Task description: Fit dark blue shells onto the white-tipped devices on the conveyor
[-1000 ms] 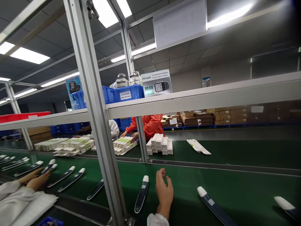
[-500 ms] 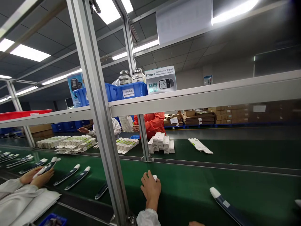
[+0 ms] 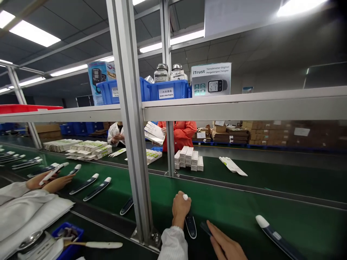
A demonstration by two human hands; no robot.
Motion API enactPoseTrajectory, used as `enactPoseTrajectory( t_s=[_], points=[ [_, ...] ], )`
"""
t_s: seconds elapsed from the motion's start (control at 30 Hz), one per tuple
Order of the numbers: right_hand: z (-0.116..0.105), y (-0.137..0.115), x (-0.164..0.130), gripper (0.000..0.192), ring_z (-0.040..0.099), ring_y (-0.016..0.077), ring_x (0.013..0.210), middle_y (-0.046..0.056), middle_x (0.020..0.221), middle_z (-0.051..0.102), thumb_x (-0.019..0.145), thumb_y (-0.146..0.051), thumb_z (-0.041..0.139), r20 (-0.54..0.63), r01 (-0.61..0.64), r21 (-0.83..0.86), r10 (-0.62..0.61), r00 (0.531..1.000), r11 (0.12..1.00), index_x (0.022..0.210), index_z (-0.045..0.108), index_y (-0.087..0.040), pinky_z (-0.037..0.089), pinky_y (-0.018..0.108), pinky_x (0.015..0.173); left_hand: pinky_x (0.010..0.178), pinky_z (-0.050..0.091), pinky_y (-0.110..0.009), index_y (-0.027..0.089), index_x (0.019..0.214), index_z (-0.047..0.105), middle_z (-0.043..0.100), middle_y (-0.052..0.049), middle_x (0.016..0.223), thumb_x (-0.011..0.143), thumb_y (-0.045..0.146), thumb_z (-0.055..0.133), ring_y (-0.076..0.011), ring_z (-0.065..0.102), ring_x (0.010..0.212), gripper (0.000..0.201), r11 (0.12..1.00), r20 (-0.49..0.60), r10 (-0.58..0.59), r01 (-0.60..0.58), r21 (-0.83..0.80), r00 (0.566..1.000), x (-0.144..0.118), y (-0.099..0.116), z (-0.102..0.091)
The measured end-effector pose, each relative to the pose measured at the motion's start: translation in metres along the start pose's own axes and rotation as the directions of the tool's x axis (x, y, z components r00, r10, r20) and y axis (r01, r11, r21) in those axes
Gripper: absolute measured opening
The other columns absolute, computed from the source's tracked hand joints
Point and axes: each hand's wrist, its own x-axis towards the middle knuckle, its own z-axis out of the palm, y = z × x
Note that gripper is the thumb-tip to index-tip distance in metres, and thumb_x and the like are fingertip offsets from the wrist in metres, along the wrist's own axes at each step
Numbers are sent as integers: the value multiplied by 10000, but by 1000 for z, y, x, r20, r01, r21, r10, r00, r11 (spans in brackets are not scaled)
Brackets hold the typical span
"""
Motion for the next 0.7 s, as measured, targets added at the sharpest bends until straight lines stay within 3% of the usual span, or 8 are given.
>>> enactPoseTrajectory(
  t_s=[0.13,0.23,0.37,0.5,0.7],
  points=[
    [19,-36,23,480,586,278,1234,144,1525,392,994,-222,336,103,-78,-188,99,990,979,1450,463,-136,528,317,975,754,445,-261,200,971,592,706,-92,1072,815,299,617,-214,659,994,187,999,25,21,-20,-29,999,1,0,7],
    [32,-48,27,503,659,298,1125,195,1517,394,973,-147,316,124,-100,-337,150,981,936,1458,442,-111,556,355,908,742,440,-268,198,969,585,710,-98,1070,805,326,628,-223,662,991,212,999,58,45,-44,-30,997,1,3,10],
    [32,-42,17,507,689,289,1062,194,1503,426,967,-140,326,102,-76,-428,132,986,901,1459,448,-125,573,334,828,713,434,-283,204,973,577,716,-103,1059,802,361,631,-243,667,977,239,998,104,60,-57,-29,993,0,11,13],
    [19,-36,9,505,678,277,1087,170,1489,458,962,-137,334,116,-68,-511,147,982,857,1447,472,-145,560,320,852,701,438,-280,215,972,574,722,-94,1046,794,379,648,-247,672,973,253,998,139,60,-57,-26,988,-2,19,16],
    [9,-32,14,508,478,285,1343,125,1477,490,930,-94,390,99,-98,-543,179,979,834,1424,500,-140,463,374,1046,723,443,-276,198,1031,556,708,-119,1072,811,389,630,-247,671,971,301,994,175,94,-101,30,980,-10,31,28]
  ],
)
